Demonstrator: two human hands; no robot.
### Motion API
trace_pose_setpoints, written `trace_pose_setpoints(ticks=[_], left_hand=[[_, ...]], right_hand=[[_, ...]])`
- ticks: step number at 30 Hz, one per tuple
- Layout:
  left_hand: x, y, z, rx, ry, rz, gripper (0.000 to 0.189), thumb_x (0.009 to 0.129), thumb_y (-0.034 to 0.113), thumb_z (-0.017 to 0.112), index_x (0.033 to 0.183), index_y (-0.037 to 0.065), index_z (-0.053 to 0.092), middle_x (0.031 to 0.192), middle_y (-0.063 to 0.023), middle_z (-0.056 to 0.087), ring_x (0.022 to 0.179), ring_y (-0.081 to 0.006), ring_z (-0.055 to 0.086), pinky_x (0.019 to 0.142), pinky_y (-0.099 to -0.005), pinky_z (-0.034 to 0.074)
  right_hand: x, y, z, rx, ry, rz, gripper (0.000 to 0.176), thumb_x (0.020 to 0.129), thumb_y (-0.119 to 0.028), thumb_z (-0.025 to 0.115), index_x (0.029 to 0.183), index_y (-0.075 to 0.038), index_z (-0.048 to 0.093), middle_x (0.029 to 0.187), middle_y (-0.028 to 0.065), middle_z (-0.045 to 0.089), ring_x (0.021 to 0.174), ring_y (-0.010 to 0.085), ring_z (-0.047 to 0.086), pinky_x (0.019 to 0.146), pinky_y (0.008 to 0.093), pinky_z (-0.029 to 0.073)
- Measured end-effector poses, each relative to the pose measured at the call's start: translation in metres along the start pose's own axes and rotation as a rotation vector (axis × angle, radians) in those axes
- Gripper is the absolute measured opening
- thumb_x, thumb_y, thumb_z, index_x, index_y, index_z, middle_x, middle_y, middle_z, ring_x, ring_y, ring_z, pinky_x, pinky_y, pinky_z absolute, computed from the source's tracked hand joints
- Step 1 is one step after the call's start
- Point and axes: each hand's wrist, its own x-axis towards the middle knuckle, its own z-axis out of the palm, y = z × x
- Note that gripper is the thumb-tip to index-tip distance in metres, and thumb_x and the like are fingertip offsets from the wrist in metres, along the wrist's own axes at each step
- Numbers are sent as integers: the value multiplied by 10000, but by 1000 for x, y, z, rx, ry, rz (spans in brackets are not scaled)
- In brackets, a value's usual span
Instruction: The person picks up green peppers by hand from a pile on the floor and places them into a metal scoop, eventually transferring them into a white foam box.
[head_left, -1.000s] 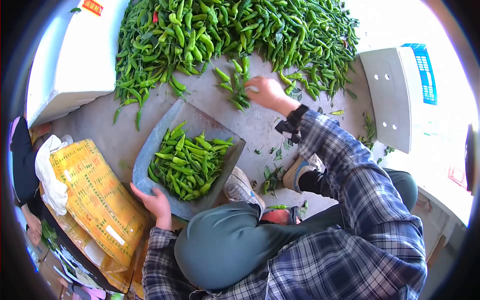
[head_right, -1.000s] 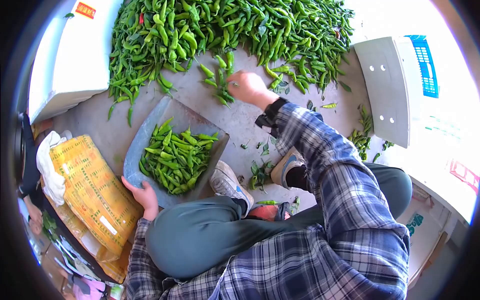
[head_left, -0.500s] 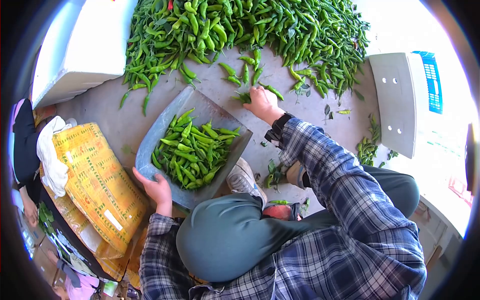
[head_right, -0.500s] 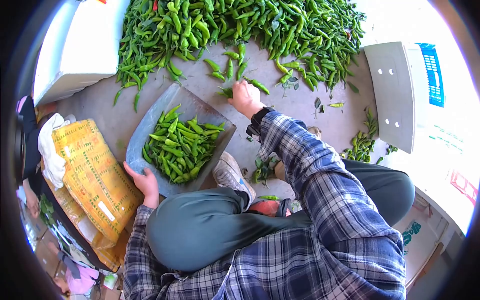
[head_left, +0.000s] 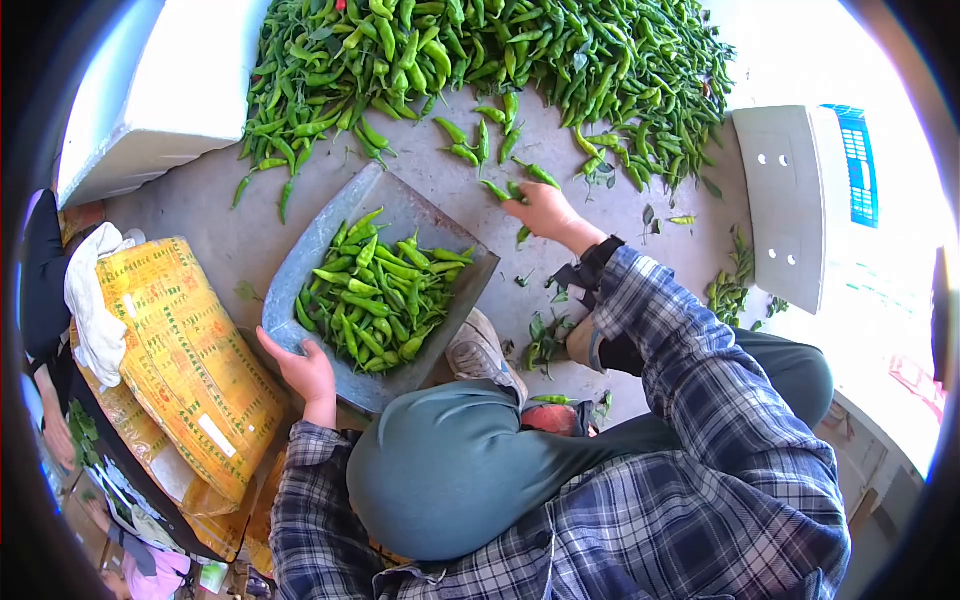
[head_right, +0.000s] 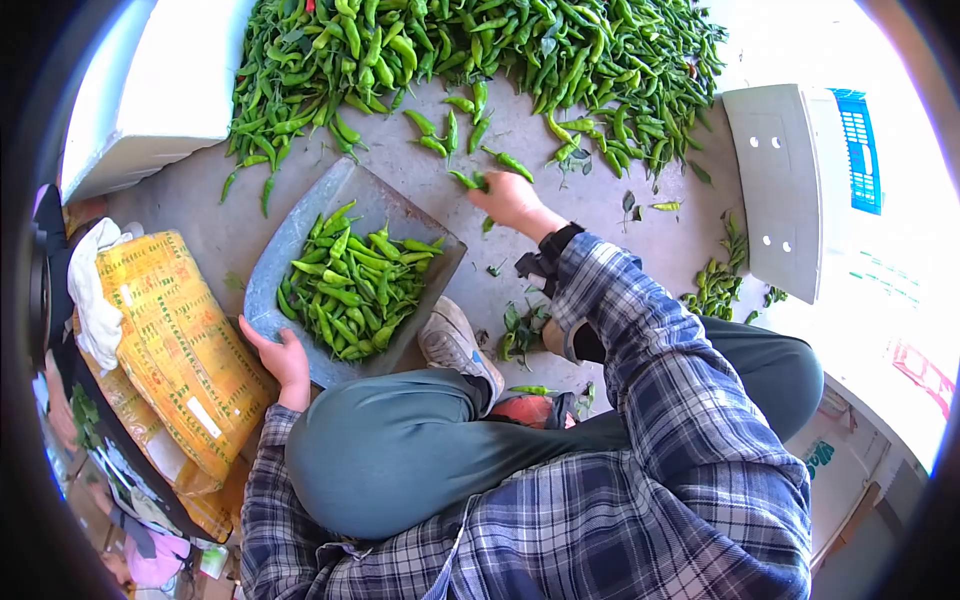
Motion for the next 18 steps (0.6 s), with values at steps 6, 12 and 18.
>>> trace_pose_setpoints(ticks=[6, 12, 18], left_hand=[[1, -3, 1, -6, 1, 9, 727, 774, 21, 508, 1390, 63, 124, 1217, -326, 431, 1064, -452, 485, 908, -450, 394], [1, 1, 0, 7, 7, -1, 724, 774, 20, 507, 1389, 65, 127, 1218, -329, 430, 1070, -455, 481, 907, -456, 393], [0, 1, 0, 3, 3, 12, 727, 779, 16, 502, 1391, 69, 114, 1206, -337, 434, 1073, -455, 479, 914, -456, 390]], right_hand=[[-24, -77, 1, 411, -544, -21, 318, 779, -293, 625, 941, -24, 574, 775, 165, 621, 666, 329, 605, 635, 380, 504], [18, -27, 26, -382, 138, -79, 229, 768, -174, 534, 957, -46, 515, 912, 192, 581, 780, 344, 609, 668, 425, 499], [22, 13, -8, -417, 283, 162, 206, 767, -127, 533, 947, -27, 532, 883, 190, 612, 766, 358, 630, 656, 419, 514]])
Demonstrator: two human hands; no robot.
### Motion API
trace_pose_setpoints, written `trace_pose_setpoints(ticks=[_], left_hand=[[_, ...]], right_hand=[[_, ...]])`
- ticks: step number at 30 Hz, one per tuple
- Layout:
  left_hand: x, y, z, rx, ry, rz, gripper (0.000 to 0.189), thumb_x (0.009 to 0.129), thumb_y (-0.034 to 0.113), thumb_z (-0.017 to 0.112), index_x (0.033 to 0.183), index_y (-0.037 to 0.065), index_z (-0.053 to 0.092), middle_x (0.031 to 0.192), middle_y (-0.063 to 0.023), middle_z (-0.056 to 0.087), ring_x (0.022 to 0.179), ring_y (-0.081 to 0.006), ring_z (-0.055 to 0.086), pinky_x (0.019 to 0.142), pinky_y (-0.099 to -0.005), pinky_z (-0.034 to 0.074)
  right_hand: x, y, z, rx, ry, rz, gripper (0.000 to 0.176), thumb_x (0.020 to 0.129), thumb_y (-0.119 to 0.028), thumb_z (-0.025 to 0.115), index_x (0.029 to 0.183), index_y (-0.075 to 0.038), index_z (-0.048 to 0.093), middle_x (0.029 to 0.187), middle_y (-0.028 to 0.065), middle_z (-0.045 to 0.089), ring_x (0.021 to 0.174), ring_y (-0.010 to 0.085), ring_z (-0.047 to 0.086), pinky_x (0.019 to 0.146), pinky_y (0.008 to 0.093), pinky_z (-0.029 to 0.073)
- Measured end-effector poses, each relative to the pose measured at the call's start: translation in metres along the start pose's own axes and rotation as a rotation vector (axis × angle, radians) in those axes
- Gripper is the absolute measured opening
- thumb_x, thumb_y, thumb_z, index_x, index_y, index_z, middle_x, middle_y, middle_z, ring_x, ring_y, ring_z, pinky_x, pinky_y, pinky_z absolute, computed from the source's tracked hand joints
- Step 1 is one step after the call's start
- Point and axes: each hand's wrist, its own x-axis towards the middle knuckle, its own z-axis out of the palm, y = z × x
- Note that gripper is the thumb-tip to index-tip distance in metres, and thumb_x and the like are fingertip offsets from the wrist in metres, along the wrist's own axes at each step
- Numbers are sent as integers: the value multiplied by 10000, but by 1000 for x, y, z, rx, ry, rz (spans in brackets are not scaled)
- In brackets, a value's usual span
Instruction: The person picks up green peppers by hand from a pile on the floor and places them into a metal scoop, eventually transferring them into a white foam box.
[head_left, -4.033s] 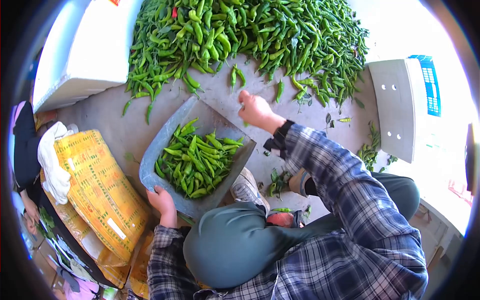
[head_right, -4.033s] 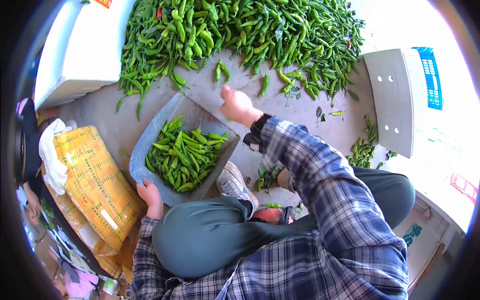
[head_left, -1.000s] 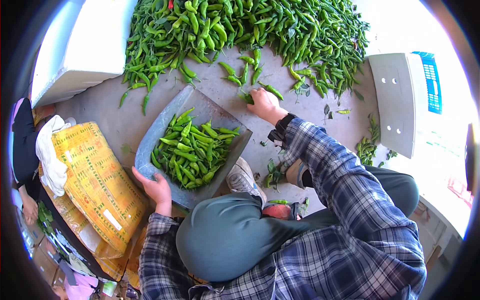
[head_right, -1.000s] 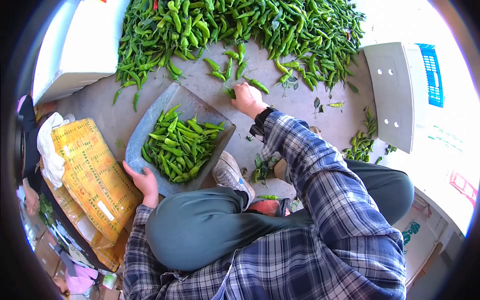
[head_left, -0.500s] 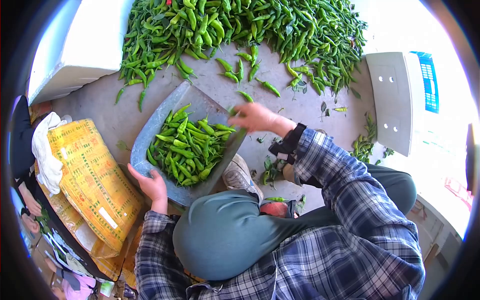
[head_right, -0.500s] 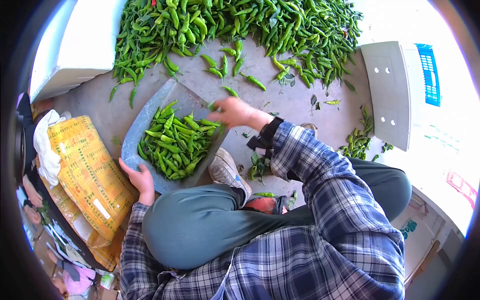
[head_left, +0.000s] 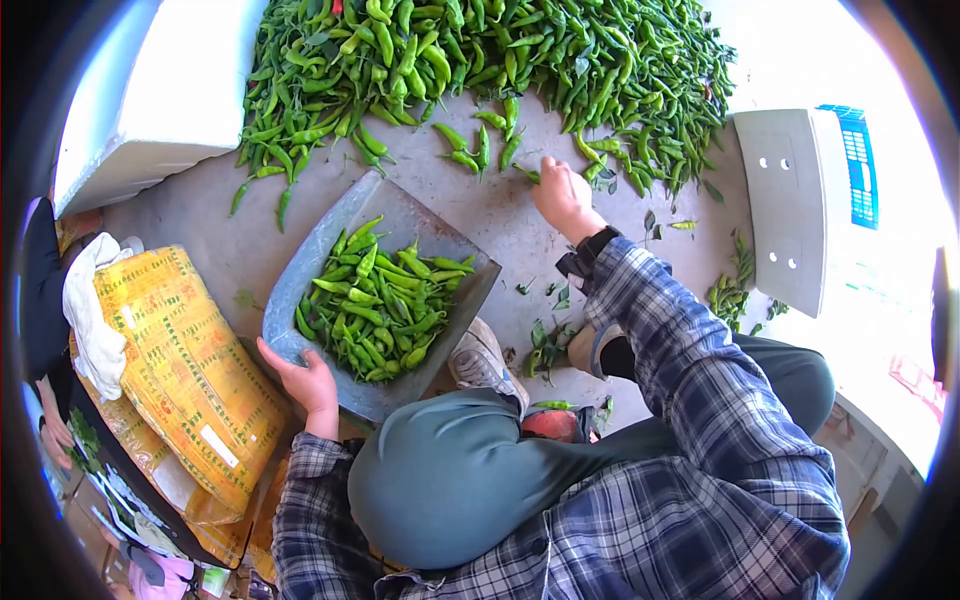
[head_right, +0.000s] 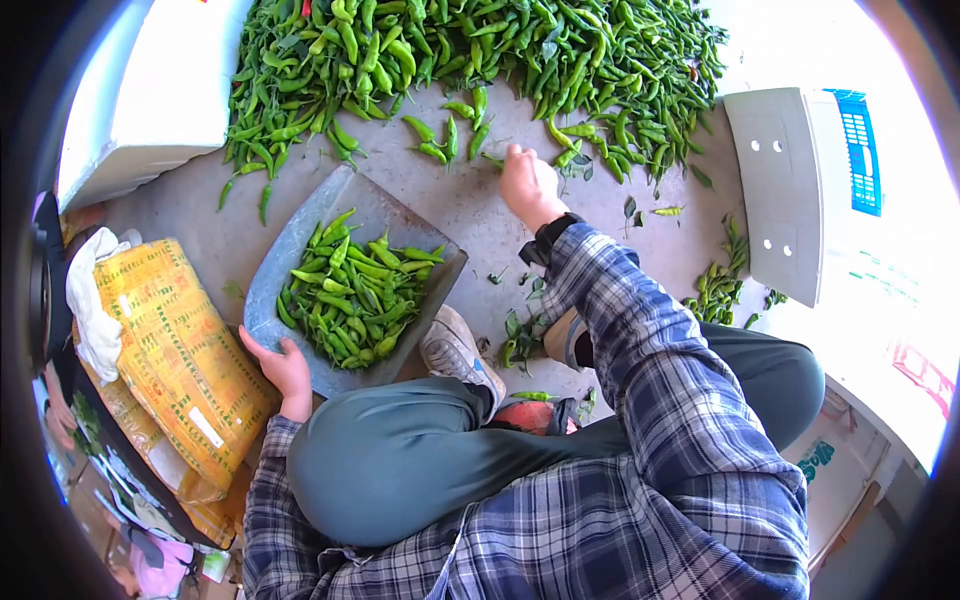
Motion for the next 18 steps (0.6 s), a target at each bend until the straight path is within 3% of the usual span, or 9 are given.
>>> trace_pose_setpoints(ticks=[3, 5, 7, 8, 10, 11, 13, 18], left_hand=[[3, -1, 1, -24, -4, -3, 732, 779, 11, 503, 1393, 68, 107, 1216, -338, 425, 1082, -454, 474, 918, -454, 386], [2, -2, 1, -17, -12, -4, 735, 780, 6, 504, 1393, 64, 103, 1226, -335, 417, 1093, -449, 468, 923, -449, 384], [0, -3, -1, -15, -19, -9, 736, 780, 5, 506, 1394, 65, 103, 1229, -332, 415, 1096, -446, 467, 924, -447, 384], [1, -2, 0, -20, -17, -6, 738, 781, 3, 507, 1394, 65, 102, 1232, -330, 412, 1099, -443, 466, 925, -445, 383], [2, -2, 0, -41, -20, -9, 738, 782, 5, 507, 1395, 67, 101, 1229, -328, 416, 1095, -442, 470, 923, -444, 385], [1, -2, 0, -59, -22, -16, 738, 783, 6, 508, 1396, 69, 100, 1226, -326, 420, 1091, -441, 473, 921, -443, 386], [1, 1, -1, -35, -15, -15, 738, 783, 8, 509, 1396, 69, 104, 1225, -324, 422, 1087, -441, 476, 921, -442, 386], [2, -1, 0, -22, -6, -11, 734, 780, 16, 515, 1394, 69, 117, 1221, -323, 428, 1078, -442, 482, 918, -441, 389]], right_hand=[[5, 8, -4, -7, -71, 8, 245, 729, -168, 603, 922, -22, 566, 857, 186, 630, 785, 330, 636, 669, 414, 515], [0, -15, -13, 129, -164, -88, 241, 721, -190, 614, 894, -26, 580, 809, 178, 638, 776, 302, 640, 667, 404, 514], [-18, -42, -22, 490, -361, -409, 220, 728, -218, 607, 859, -42, 591, 798, 171, 642, 761, 297, 639, 667, 409, 512], [-21, -57, -36, 490, -361, -409, 220, 728, -218, 607, 859, -42, 591, 798, 171, 642, 761, 297, 639, 667, 409, 512], [-24, -81, -58, 528, -770, -352, 268, 744, -258, 597, 868, -21, 577, 797, 184, 637, 758, 313, 637, 672, 418, 513], [-10, -79, -46, 525, -771, -356, 268, 744, -258, 597, 868, -21, 577, 797, 184, 637, 758, 313, 637, 672, 418, 513], [30, -67, -5, 357, 32, -95, 301, 759, -275, 584, 872, 3, 563, 777, 193, 636, 767, 311, 639, 678, 423, 514], [44, -67, 6, 184, 1, 61, 310, 759, -271, 580, 881, 13, 556, 789, 205, 633, 797, 316, 635, 697, 419, 512]])
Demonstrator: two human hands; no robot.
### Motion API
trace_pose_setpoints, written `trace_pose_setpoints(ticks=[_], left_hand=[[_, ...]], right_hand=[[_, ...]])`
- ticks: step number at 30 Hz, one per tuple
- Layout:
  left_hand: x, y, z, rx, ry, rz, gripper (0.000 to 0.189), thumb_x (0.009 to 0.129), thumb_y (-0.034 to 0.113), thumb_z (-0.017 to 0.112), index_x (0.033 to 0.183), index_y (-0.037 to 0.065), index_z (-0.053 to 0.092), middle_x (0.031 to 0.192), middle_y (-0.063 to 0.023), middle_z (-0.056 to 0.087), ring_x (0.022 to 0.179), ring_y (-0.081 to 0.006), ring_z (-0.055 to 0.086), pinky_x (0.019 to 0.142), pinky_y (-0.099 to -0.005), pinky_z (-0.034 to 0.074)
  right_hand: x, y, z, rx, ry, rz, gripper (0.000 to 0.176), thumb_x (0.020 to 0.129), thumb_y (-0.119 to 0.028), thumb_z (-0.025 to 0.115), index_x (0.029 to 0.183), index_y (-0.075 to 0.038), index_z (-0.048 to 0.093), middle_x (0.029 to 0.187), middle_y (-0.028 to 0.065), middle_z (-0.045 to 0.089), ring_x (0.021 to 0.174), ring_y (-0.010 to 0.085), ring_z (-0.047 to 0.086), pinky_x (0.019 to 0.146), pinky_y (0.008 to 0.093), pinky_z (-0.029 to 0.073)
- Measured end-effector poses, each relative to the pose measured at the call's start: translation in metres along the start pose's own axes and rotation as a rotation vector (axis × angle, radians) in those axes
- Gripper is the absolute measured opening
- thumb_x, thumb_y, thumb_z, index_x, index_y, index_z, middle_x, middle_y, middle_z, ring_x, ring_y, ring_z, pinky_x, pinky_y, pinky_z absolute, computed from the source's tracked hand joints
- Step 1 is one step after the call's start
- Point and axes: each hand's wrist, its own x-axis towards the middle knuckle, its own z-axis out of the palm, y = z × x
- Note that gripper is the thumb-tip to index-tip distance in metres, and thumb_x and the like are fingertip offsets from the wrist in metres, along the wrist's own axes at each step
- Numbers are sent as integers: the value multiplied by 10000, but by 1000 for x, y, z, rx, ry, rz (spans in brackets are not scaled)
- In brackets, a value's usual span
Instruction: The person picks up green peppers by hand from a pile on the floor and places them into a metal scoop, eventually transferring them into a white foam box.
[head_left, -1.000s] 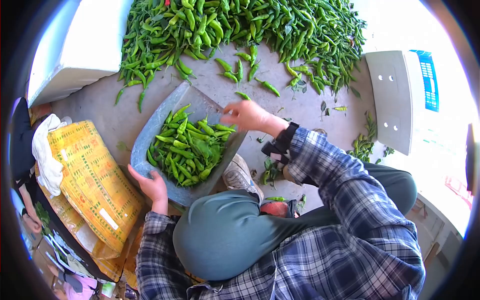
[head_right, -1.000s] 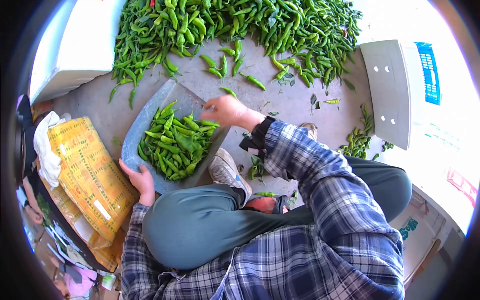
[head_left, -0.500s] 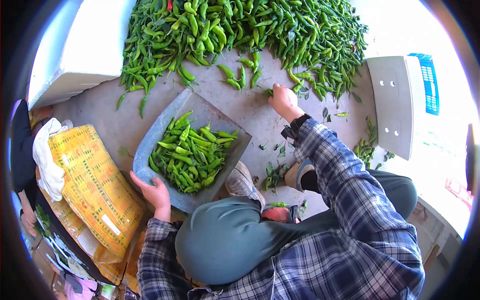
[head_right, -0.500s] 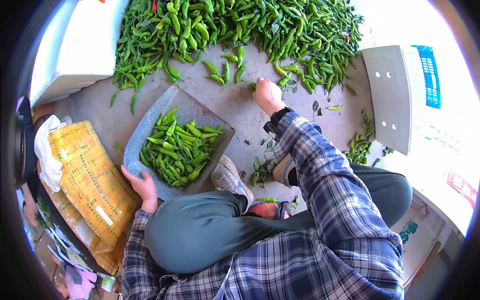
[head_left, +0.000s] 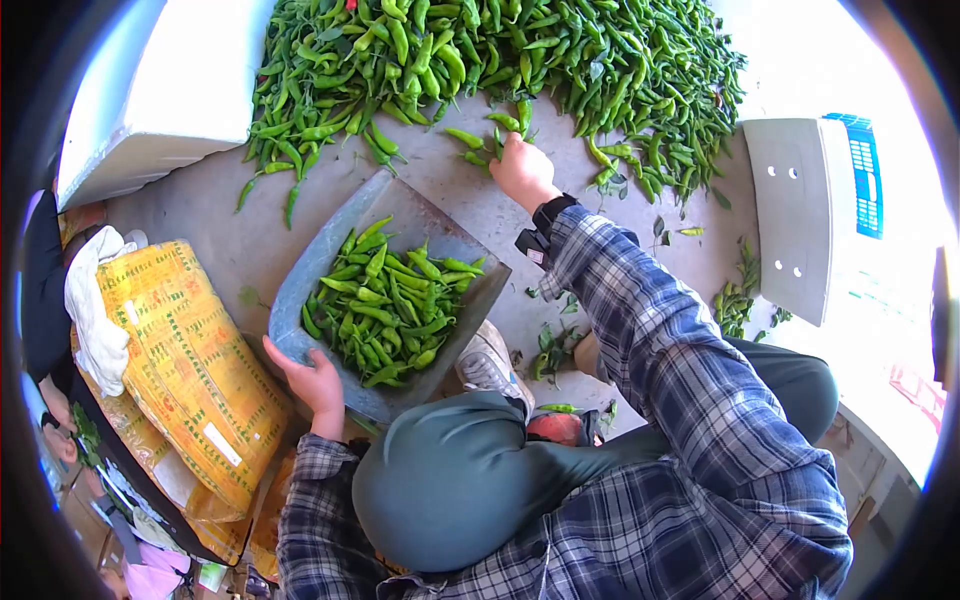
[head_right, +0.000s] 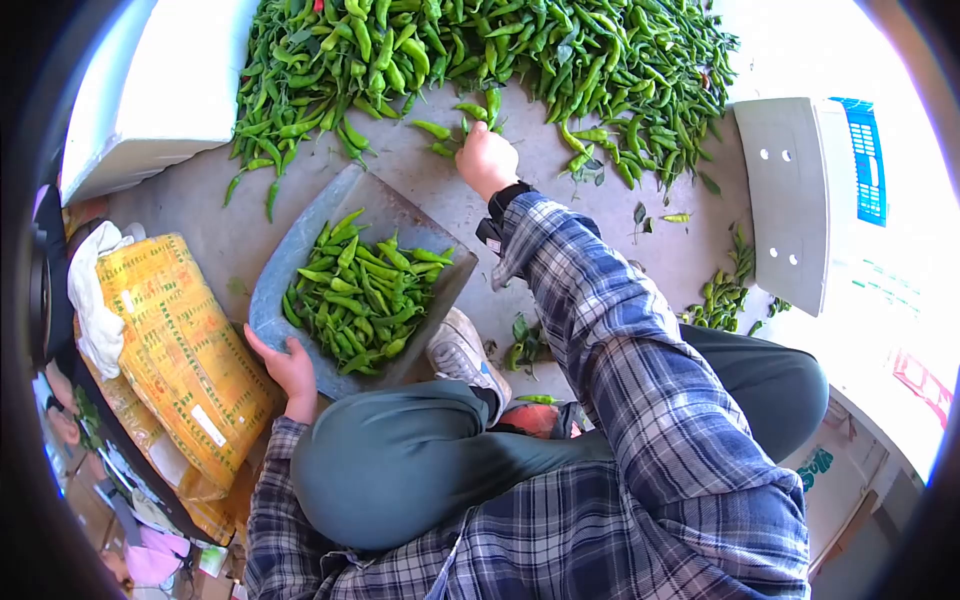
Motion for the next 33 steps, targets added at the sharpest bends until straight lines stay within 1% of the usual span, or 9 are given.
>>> trace_pose_setpoints(ticks=[4, 16, 20, 22, 23, 25, 27, 30, 33], left_hand=[[-1, -3, 0, 0, 5, 20, 732, 775, 23, 516, 1392, 60, 122, 1221, -326, 425, 1081, -443, 479, 916, -444, 390], [-2, -1, -1, -17, -1, 18, 721, 775, 23, 499, 1389, 53, 122, 1231, -329, 415, 1097, -452, 462, 922, -449, 382], [-2, -2, 0, 7, 14, 38, 727, 780, 21, 506, 1391, 57, 113, 1243, -330, 403, 1115, -453, 447, 937, -450, 370], [-2, 0, -2, 2, 12, 27, 728, 781, 19, 508, 1391, 57, 114, 1248, -329, 398, 1120, -454, 442, 940, -450, 367], [-2, 2, -2, -1, 6, 17, 728, 782, 18, 510, 1392, 58, 114, 1253, -329, 393, 1125, -455, 437, 944, -449, 364], [0, 2, -1, -13, 4, 12, 726, 783, 19, 511, 1391, 58, 116, 1258, -328, 390, 1129, -456, 433, 946, -448, 362], [-1, 1, -1, -18, -1, 0, 724, 784, 20, 513, 1391, 58, 119, 1262, -327, 386, 1132, -457, 429, 947, -448, 360], [0, -1, 0, -43, -17, -20, 724, 784, 13, 513, 1391, 55, 120, 1271, -328, 376, 1143, -456, 420, 955, -446, 353], [0, -2, 1, -19, -3, 22, 727, 781, -1, 509, 1391, 50, 116, 1277, -328, 370, 1151, -452, 418, 960, -446, 350]], right_hand=[[1, 10, -11, 51, -226, 15, 300, 730, -280, 613, 925, -55, 578, 858, 170, 640, 821, 322, 626, 720, 412, 499], [-70, 39, -76, -22, -8, -584, 292, 699, -255, 655, 868, -70, 505, 770, 144, 561, 708, 354, 574, 614, 448, 460], [-122, 53, -63, -293, -583, -514, 264, 708, -202, 619, 913, -57, 539, 812, 153, 599, 748, 341, 611, 622, 434, 501], [-152, 78, -39, -272, -1011, -778, 204, 710, -191, 588, 867, -61, 586, 808, 142, 618, 749, 309, 620, 623, 438, 504], [-150, 72, -45, -273, -1007, -778, 204, 710, -191, 588, 867, -61, 586, 808, 142, 618, 749, 309, 620, 623, 438, 504], [-144, 51, -61, -175, -893, -819, 139, 704, -160, 573, 813, -79, 604, 773, 129, 621, 700, 308, 621, 582, 430, 503], [-70, 49, -23, -430, -394, -782, 93, 772, -165, 525, 808, -95, 573, 683, 101, 602, 586, 339, 588, 489, 437, 465], [26, 37, -39, 44, 143, -249, 215, 776, -219, 576, 864, -25, 545, 784, 187, 622, 679, 377, 610, 595, 447, 505], [58, 31, -37, 55, 225, -163, 395, 748, -311, 645, 967, -10, 512, 805, 198, 615, 778, 364, 611, 697, 434, 501]])
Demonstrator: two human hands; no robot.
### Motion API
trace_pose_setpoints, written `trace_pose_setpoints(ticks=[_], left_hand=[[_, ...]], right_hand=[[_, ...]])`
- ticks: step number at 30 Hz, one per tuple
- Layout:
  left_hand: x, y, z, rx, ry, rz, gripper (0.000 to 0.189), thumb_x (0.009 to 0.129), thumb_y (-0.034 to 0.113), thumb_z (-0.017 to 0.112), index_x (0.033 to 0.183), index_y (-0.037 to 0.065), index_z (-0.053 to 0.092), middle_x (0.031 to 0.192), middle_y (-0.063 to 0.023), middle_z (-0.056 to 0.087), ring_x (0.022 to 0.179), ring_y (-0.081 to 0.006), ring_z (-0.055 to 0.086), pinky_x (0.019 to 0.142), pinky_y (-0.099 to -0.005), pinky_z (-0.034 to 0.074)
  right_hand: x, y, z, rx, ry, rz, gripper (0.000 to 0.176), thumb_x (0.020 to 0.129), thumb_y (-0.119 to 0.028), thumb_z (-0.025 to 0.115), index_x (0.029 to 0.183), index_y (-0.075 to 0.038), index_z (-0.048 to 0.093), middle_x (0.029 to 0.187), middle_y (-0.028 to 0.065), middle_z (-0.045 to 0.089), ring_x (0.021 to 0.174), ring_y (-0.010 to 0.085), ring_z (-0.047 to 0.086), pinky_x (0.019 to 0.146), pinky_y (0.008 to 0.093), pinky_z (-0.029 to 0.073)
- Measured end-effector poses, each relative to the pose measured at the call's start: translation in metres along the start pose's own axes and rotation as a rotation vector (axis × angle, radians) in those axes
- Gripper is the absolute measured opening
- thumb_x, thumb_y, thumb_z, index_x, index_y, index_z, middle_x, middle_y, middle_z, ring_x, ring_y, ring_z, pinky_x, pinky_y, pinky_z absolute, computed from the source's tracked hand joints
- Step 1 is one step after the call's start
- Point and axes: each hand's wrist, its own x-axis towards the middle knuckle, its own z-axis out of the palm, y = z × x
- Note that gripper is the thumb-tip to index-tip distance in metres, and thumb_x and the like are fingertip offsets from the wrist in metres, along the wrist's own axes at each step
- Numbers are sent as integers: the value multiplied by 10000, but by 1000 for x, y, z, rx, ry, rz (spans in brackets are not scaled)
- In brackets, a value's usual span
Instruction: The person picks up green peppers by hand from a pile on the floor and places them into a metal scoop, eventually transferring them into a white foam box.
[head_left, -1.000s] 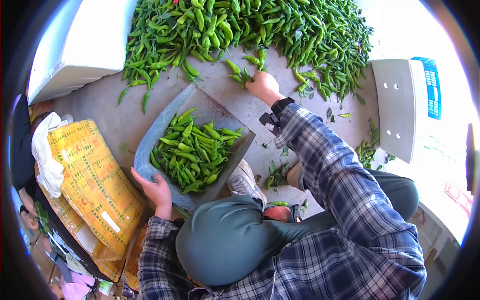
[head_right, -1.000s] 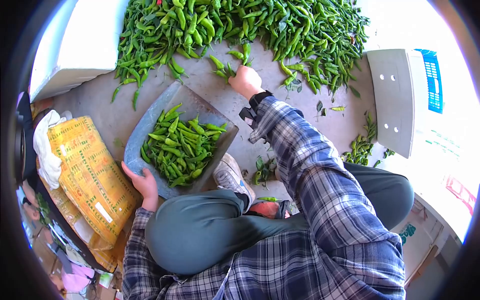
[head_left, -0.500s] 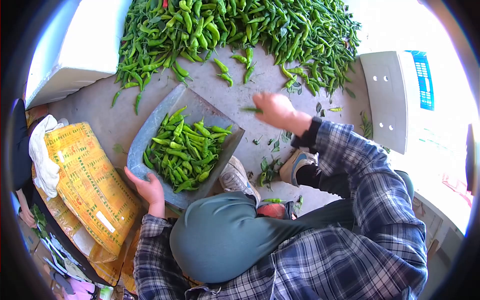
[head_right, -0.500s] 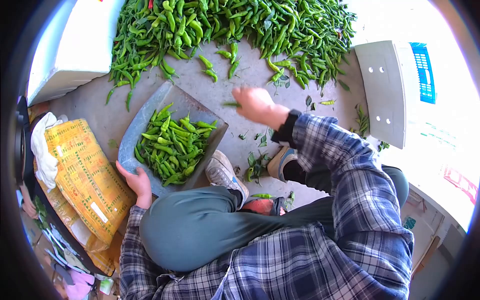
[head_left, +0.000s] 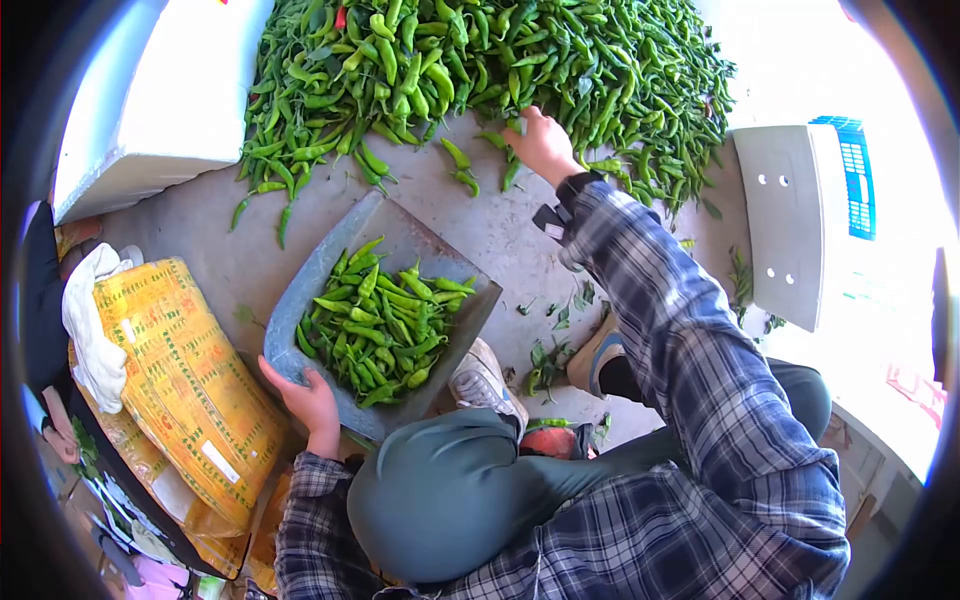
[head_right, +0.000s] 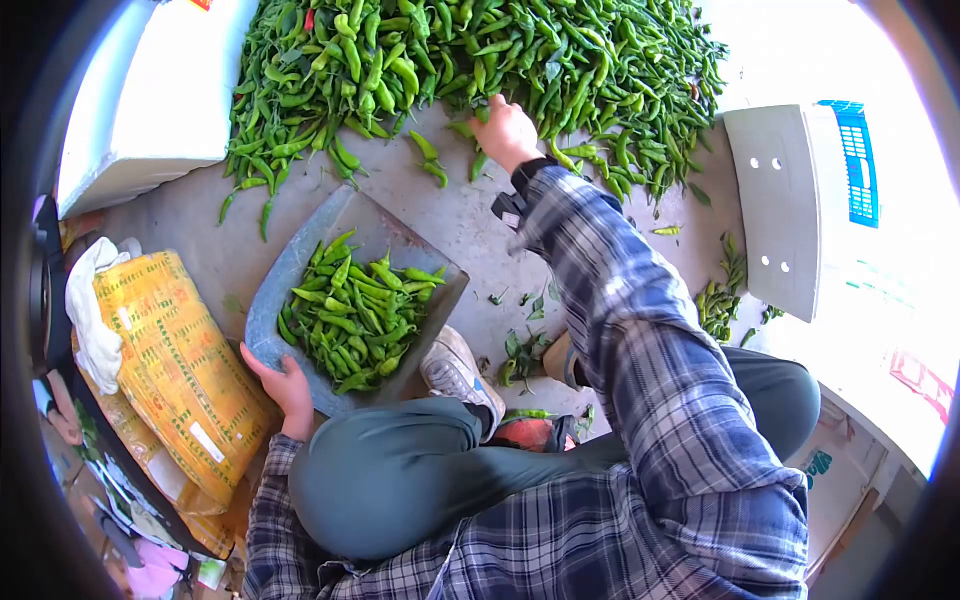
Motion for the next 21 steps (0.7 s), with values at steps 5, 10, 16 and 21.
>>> trace_pose_setpoints(ticks=[5, 10, 16, 21], left_hand=[[1, 1, -1, 31, 1, 14, 726, 775, -16, 497, 1390, 46, 117, 1285, -323, 360, 1147, -449, 425, 956, -445, 356], [1, 3, -1, 2, -5, 7, 724, 773, -18, 488, 1391, 55, 120, 1280, -326, 360, 1130, -453, 435, 943, -448, 367], [1, 6, -2, -52, -21, -41, 713, 784, 5, 494, 1391, 49, 123, 1280, -336, 350, 1147, -444, 419, 959, -442, 349], [0, 0, -1, -41, -13, -36, 710, 782, 4, 491, 1390, 48, 128, 1261, -331, 373, 1131, -433, 437, 953, -437, 357]], right_hand=[[-9, -12, 3, -102, -244, 31, 460, 734, -338, 659, 1007, -7, 494, 848, 197, 622, 831, 351, 609, 735, 425, 489], [-18, 9, 3, -1, -375, -23, 421, 741, -400, 641, 928, -29, 576, 861, 178, 632, 841, 349, 606, 727, 424, 478], [-25, 31, -18, -122, -303, 74, 364, 810, -380, 569, 926, -38, 617, 869, 177, 622, 868, 332, 596, 762, 427, 463], [-63, 0, -38, -335, -167, -27, 344, 781, -328, 600, 949, -29, 571, 892, 156, 605, 885, 336, 590, 770, 447, 460]])
